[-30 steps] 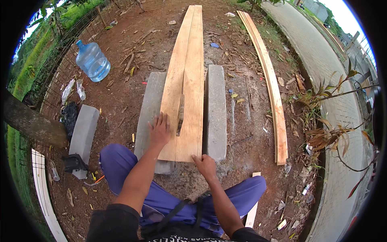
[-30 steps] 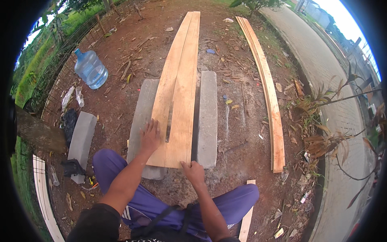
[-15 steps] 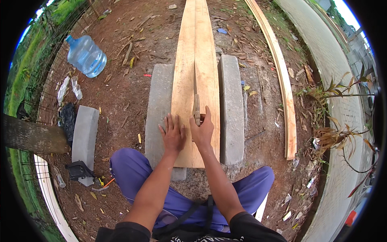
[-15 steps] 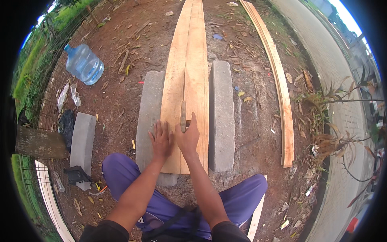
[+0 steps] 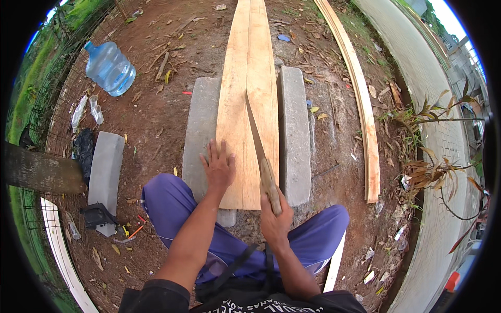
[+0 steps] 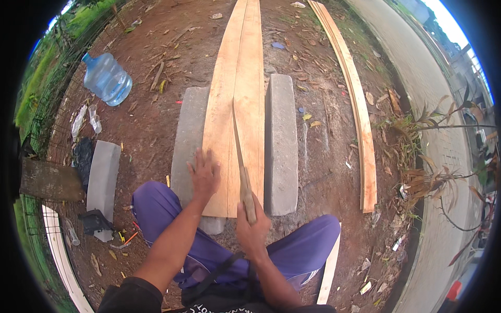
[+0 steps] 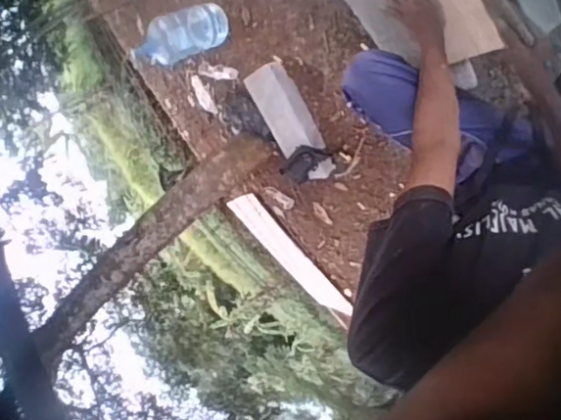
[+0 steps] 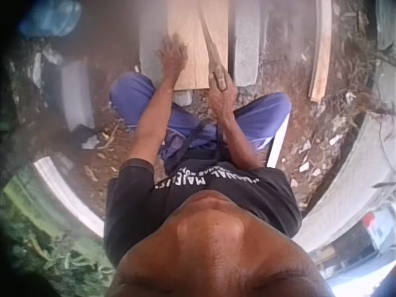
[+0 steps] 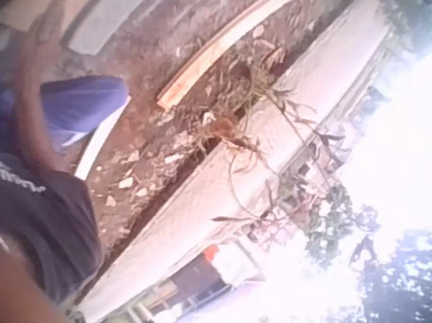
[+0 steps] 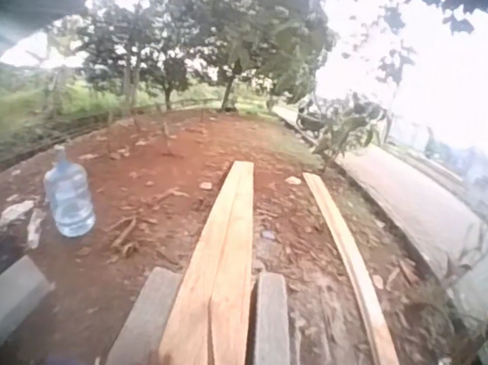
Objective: The person uses a hand saw to cut a long wooden plank placed on two concrete blocks. The person holds the plank with one hand and saws along a marked line with the other hand, producing sawdust as the cut progresses.
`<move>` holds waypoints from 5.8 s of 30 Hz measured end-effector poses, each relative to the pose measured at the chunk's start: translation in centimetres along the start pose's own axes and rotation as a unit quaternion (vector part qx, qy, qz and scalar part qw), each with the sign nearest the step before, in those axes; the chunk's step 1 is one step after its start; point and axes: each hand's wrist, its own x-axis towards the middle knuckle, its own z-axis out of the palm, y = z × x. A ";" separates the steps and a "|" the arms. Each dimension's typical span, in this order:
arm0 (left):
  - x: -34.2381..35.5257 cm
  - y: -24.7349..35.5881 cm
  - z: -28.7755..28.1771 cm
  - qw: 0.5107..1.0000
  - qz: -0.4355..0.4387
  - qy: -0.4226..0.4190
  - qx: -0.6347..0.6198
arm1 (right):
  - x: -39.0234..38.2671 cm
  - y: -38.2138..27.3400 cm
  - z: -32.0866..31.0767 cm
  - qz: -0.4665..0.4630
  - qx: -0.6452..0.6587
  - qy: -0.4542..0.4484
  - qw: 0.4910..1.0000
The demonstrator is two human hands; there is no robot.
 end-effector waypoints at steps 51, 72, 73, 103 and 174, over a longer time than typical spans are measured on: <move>0.1 -0.6 -0.1 1.000 0.003 0.000 0.005 | 0.7 1.2 5.4 0.009 -0.028 0.006 1.000; 0.8 1.1 0.1 1.000 0.025 0.007 -0.017 | 17.5 2.1 12.3 -0.020 -0.089 0.008 0.996; 0.4 1.3 0.2 0.999 0.027 0.005 -0.016 | 17.7 1.6 12.1 0.000 -0.084 0.008 0.996; 0.2 1.1 0.5 1.000 0.029 0.005 -0.010 | 17.7 2.2 12.0 0.017 -0.063 0.035 0.997; 0.3 0.5 -0.3 0.999 0.017 -0.031 0.006 | 5.4 3.0 8.9 -0.033 -0.013 0.059 0.998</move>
